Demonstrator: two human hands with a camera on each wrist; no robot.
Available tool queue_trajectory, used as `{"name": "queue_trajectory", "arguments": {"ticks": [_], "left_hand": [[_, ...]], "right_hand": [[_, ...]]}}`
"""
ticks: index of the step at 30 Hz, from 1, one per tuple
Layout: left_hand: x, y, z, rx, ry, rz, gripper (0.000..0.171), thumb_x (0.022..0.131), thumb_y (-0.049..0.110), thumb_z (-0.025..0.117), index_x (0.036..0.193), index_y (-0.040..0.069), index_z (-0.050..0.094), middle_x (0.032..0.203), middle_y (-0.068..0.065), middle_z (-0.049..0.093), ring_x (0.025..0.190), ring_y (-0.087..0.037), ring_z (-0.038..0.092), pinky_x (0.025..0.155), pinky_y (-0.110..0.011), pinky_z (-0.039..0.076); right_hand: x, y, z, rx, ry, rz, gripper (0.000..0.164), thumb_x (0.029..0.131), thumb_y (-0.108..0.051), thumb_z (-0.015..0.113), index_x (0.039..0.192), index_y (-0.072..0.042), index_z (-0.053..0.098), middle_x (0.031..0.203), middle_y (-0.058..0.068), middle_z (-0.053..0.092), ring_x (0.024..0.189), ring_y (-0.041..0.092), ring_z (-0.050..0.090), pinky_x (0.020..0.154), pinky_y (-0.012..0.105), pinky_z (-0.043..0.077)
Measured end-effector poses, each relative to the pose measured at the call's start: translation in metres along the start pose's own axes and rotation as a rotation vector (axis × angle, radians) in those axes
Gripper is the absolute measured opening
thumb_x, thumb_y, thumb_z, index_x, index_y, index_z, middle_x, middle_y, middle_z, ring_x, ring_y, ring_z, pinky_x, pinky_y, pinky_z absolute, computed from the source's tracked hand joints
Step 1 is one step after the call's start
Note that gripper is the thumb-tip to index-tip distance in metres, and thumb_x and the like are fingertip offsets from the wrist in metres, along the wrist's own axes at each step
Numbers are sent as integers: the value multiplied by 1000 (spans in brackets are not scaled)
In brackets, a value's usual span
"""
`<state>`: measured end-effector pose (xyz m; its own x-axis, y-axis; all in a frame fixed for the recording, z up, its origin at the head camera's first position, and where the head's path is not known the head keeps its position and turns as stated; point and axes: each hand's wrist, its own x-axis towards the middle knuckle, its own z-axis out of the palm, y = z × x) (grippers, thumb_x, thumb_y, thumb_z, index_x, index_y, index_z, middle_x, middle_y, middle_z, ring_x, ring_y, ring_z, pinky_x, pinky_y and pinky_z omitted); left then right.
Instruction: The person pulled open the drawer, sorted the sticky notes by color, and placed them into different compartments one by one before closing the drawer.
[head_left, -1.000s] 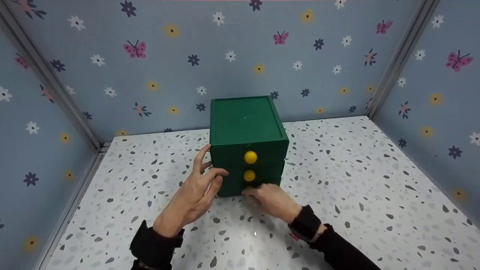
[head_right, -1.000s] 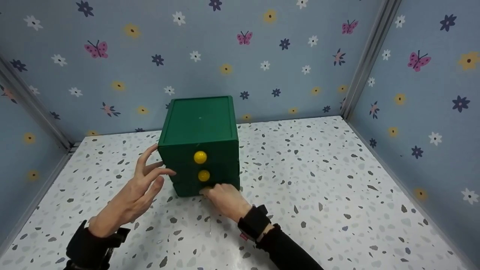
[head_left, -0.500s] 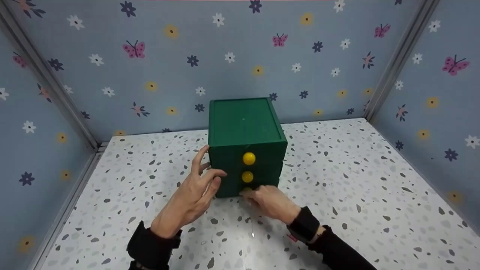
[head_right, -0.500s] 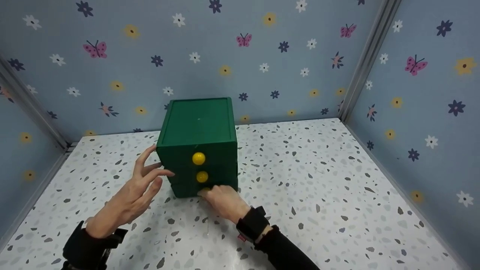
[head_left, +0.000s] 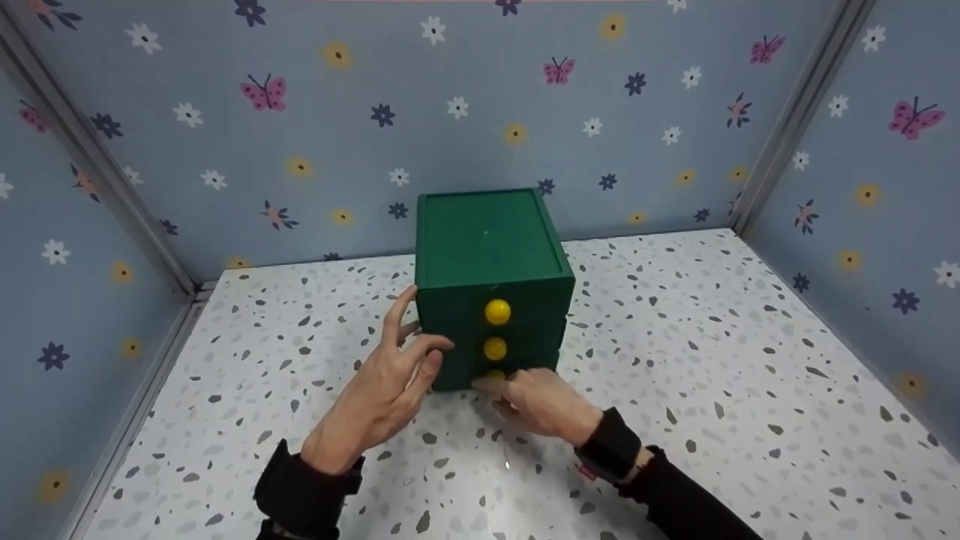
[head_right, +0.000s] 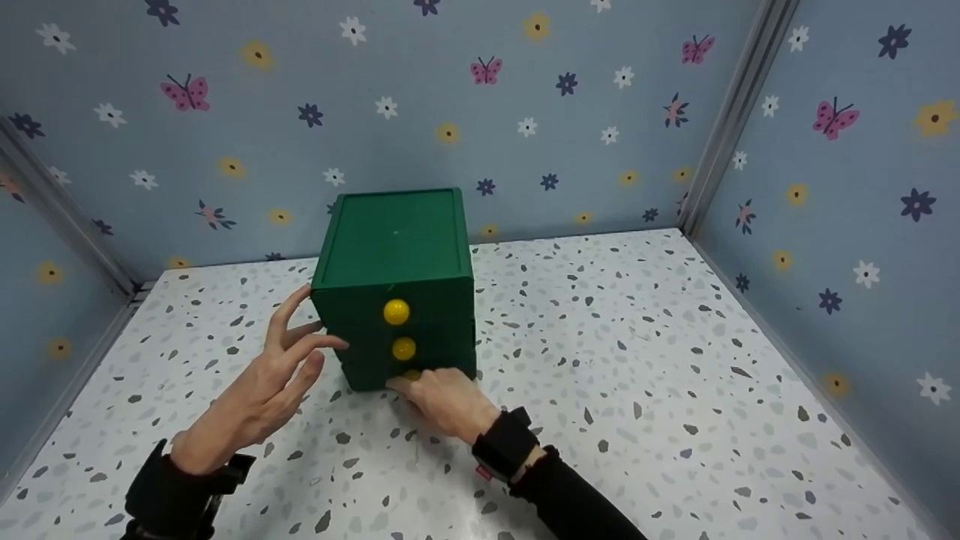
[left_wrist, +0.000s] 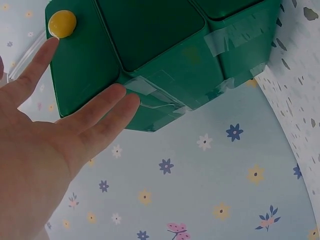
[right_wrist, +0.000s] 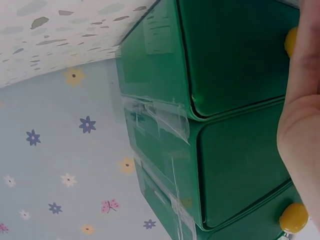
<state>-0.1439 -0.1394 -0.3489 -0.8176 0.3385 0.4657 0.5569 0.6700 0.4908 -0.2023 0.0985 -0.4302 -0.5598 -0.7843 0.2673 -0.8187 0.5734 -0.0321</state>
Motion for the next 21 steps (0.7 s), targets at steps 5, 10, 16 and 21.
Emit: {"name": "queue_trajectory", "arguments": {"ticks": [5, 10, 16, 21], "left_hand": [[0, 1, 1, -4, 1, 1, 21, 101, 26, 44, 111, 22, 62, 159, -3, 4, 126, -34, 50, 91, -44, 52], [1, 2, 0, -8, -1, 12, 21, 101, 26, 44, 111, 22, 62, 159, -3, 4, 126, -32, 50, 90, -43, 53], [1, 2, -1, -4, -4, 10, 22, 101, 26, 44, 111, 22, 62, 159, -3, 4, 126, -31, 51, 90, -41, 53], [1, 9, 1, 159, 42, 18, 24, 101, 30, 44, 113, 19, 62, 159, -8, 8, 121, -34, 53, 94, -46, 50]], "right_hand": [[-2, -2, -2, 0, -6, -18, 32, 87, -18, 65, 119, -22, 64, 51, -8, 46, 44, 1, 43, 42, 12, 35], [-4, -2, -3, 8, -14, -19, 33, 87, -16, 64, 119, -23, 64, 51, -8, 45, 43, 0, 39, 41, 11, 34], [-3, -2, -5, -6, -23, -14, 29, 88, -17, 63, 116, -22, 65, 50, -8, 39, 41, 0, 34, 40, 11, 25], [-1, -5, -9, -31, -36, -17, 21, 89, -21, 63, 110, -21, 65, 50, -8, 39, 40, 2, 35, 39, 12, 24]]}}
